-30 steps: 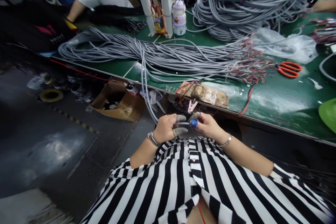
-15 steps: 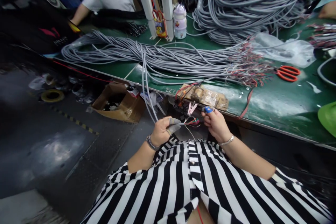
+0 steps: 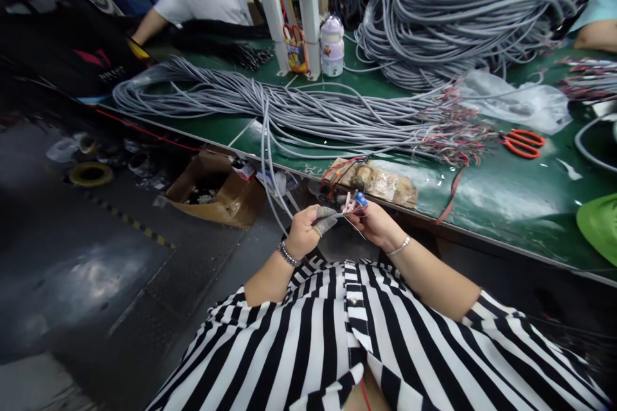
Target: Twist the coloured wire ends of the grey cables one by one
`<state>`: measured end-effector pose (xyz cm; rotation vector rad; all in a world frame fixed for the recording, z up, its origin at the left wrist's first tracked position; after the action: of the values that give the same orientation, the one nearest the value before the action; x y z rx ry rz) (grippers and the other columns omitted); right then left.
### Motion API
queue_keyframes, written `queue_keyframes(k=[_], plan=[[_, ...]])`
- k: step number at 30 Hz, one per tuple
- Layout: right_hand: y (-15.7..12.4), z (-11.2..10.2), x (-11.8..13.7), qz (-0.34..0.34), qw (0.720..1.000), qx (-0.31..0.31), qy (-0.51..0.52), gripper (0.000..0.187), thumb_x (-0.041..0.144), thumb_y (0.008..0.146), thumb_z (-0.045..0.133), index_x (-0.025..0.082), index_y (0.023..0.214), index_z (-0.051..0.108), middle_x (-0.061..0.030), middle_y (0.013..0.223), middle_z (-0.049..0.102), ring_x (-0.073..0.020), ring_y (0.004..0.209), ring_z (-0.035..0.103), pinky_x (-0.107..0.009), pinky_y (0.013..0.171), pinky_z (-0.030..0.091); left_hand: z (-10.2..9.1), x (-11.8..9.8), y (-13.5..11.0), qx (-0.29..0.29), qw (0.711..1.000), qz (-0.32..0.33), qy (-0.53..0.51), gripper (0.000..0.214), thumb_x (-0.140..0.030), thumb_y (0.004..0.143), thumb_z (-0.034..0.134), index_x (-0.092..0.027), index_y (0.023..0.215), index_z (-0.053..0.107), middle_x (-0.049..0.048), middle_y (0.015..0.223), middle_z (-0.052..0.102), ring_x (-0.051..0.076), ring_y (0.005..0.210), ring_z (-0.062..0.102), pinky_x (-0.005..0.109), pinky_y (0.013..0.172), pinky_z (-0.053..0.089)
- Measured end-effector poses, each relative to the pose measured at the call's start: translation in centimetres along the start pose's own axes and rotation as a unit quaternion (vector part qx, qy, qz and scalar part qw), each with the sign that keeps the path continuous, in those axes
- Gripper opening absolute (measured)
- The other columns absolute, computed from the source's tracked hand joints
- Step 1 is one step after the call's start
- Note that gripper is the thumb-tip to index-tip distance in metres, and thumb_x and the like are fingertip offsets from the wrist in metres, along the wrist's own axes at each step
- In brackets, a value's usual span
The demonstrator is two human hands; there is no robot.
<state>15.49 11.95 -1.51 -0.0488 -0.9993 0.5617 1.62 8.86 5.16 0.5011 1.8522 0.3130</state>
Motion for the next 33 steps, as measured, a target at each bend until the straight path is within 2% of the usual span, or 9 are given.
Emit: queue_keyframes(k=[4, 13, 17, 22, 28, 33], plan=[[0.4, -0.2, -0.4, 0.013, 0.999, -0.026, 0.035, 0.044, 0.056, 0.068, 0.075, 0.015, 0.074, 0.062, 0.0024, 0.06, 0.053, -0.0043, 0.044, 0.03, -0.019, 0.036, 0.015, 0.2, 0.8, 0.0, 0.006, 1.0, -0.015, 0.001, 0.022, -0.035, 0.084, 0.068, -0.015, 0.091, 0.073, 0.0044, 0.078, 0.07, 0.013, 0.072, 0.065, 0.024, 0.067, 0.053], [0.8, 0.2, -0.2, -0.005, 0.995, -0.066, 0.072, 0.049, 0.059, 0.063, 0.08, 0.015, 0.068, 0.059, 0.005, 0.053, 0.048, -0.0019, 0.04, 0.025, -0.015, 0.033, 0.015, 0.8, 1.8, 0.0, 0.032, 0.999, -0.036, 0.009, 0.025, -0.038, 0.084, 0.067, -0.015, 0.09, 0.073, 0.0058, 0.08, 0.072, 0.014, 0.073, 0.067, 0.025, 0.069, 0.054], [0.8, 0.0, -0.3, -0.01, 0.992, -0.091, 0.082, 0.048, 0.059, 0.064, 0.079, 0.015, 0.071, 0.06, 0.0025, 0.055, 0.055, -0.0017, 0.039, 0.029, -0.015, 0.033, 0.015, 0.8, 1.5, 0.0, 0.046, 0.998, -0.035, 0.015, 0.025, -0.038, 0.085, 0.067, -0.014, 0.091, 0.073, 0.0063, 0.081, 0.073, 0.014, 0.073, 0.068, 0.025, 0.069, 0.055], [0.7, -0.2, -0.3, -0.019, 0.991, -0.104, 0.08, 0.047, 0.06, 0.066, 0.077, 0.017, 0.076, 0.06, -0.0007, 0.062, 0.063, -0.0041, 0.041, 0.04, -0.017, 0.033, 0.017, 1.3, 1.2, -0.1, 0.08, 0.996, -0.03, 0.022, 0.022, -0.035, 0.086, 0.066, -0.014, 0.09, 0.073, 0.0057, 0.08, 0.073, 0.014, 0.072, 0.067, 0.024, 0.069, 0.054], [0.6, 0.0, -0.2, -0.02, 0.991, -0.097, 0.088, 0.048, 0.059, 0.063, 0.079, 0.017, 0.073, 0.059, -0.0006, 0.062, 0.063, -0.0029, 0.039, 0.035, -0.018, 0.034, 0.017, 1.5, 1.4, 0.0, 0.081, 0.996, -0.039, 0.023, 0.022, -0.034, 0.086, 0.065, -0.014, 0.091, 0.072, 0.0057, 0.081, 0.073, 0.015, 0.073, 0.067, 0.025, 0.069, 0.054], [0.6, 0.1, -0.1, -0.026, 0.993, -0.092, 0.062, 0.053, 0.067, 0.062, 0.075, 0.018, 0.072, 0.057, 0.0021, 0.058, 0.057, -0.0043, 0.039, 0.034, -0.019, 0.034, 0.016, 1.6, 1.3, 0.3, 0.088, 0.995, -0.043, 0.022, 0.022, -0.035, 0.086, 0.065, -0.015, 0.09, 0.073, 0.0054, 0.08, 0.073, 0.015, 0.072, 0.067, 0.025, 0.068, 0.054]])
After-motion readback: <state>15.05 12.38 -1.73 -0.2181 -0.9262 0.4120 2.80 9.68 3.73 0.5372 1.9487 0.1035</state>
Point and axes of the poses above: each hand's wrist, its own y-axis towards the middle knuckle, its own z-axis out of the palm, x = y × z, the point moved 8 cm from there along y, towards the middle knuckle
